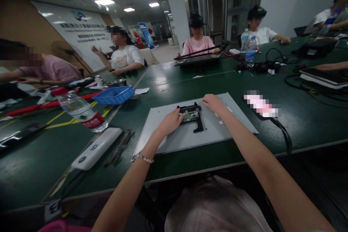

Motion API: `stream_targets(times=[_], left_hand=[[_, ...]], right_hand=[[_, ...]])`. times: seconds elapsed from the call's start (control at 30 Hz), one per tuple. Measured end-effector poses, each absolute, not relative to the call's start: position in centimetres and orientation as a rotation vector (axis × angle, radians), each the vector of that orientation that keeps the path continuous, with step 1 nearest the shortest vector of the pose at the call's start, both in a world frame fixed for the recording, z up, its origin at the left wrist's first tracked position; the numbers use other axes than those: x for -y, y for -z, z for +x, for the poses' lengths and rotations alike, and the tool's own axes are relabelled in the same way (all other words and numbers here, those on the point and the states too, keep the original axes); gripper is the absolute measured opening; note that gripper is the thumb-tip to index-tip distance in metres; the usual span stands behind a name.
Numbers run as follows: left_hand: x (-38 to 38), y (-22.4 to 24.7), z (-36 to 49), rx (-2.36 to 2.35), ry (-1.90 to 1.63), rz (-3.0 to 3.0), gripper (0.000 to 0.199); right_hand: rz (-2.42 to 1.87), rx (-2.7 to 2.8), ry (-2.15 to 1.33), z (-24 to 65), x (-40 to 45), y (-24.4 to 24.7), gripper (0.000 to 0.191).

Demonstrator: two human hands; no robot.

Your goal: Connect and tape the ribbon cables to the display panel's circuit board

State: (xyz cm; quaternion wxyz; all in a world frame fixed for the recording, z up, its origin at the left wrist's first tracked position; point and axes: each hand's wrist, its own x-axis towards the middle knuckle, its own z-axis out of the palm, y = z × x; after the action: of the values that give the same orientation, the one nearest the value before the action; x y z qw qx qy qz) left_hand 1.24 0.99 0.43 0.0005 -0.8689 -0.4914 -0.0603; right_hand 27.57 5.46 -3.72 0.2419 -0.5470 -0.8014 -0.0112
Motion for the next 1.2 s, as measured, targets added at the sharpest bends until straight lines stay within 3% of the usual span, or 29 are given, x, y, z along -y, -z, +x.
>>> stream_targets(times=[0.33,0.73,1.0,1.2], left_hand=[[-0.7,-0.7,1.3,1.56,0.181,-2.683,0.049],[-0.9,-0.5,1.1,1.564,0.243,-2.704,0.055],[-0.8,-0.8,1.2,1.587,0.224,-2.704,0.057],[-0.7,-0.8,1.2,1.578,0.231,-2.709,0.054]], right_hand=[[-1.332,2.199,-0.283,29.8,-5.2,3.0,0.029],[-1.36,2.254,-0.061,29.2,-5.6,3.4,0.019],[-1.376,1.973,-0.018,27.7,-5.3,2.8,0.023],[-1.282,2.068,-0.041,25.1,-4.1,2.0,0.029]])
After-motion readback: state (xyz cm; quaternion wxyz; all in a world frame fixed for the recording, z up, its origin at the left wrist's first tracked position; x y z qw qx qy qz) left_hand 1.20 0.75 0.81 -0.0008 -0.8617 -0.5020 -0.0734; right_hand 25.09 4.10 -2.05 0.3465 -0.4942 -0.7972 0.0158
